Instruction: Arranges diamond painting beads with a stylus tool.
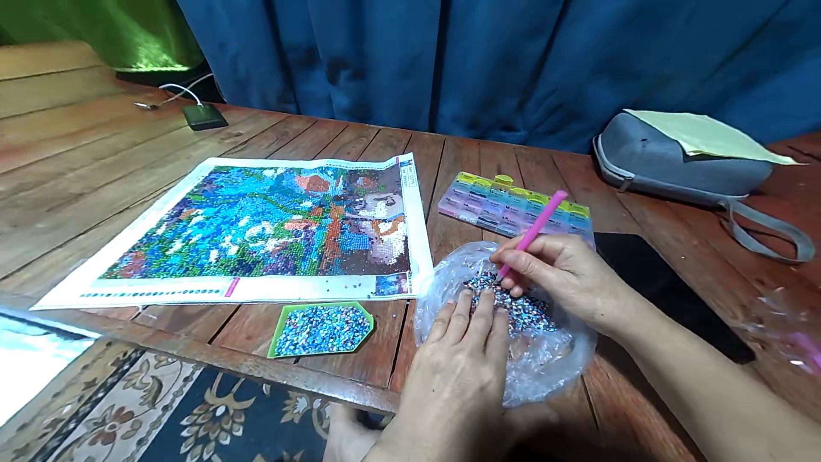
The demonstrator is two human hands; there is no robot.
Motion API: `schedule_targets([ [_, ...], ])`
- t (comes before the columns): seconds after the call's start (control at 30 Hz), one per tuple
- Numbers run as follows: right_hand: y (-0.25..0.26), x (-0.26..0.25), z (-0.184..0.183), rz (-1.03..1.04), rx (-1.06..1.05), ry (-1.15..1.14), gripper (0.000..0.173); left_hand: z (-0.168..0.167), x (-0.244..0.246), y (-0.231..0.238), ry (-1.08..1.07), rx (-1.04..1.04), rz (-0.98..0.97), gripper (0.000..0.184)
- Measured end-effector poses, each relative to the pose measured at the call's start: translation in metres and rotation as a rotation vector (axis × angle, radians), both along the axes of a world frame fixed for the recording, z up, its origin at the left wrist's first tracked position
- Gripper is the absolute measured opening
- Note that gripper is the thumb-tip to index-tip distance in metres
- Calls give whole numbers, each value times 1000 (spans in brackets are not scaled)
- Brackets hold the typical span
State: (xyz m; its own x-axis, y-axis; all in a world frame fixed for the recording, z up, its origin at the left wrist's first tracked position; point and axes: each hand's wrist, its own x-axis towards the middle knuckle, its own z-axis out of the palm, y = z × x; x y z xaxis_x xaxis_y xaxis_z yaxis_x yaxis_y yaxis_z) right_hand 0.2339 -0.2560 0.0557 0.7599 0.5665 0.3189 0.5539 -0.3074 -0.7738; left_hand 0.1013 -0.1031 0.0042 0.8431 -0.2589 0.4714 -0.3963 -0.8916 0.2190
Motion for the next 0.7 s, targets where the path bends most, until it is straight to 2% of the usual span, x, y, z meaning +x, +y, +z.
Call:
schedule_targets([
  [0.1,-3,4,-1,-55,-81,-65,19,-5,-4,2,2,16,10,81],
  [0.3,0,-4,8,-18,104,120,21,-8,-14,7,-7,30,6,73],
  [0.4,3,-9,9,2,92,83,25,-5,-21,8,50,14,-1,70],
  [0.53,5,-9,6,66,-82,-109,26,-4,-26,7,62,-22,-9,67],
  [0.7,8,-13,0,56,-389,-303,11,-6,-26,7,33,-2,-2,67],
])
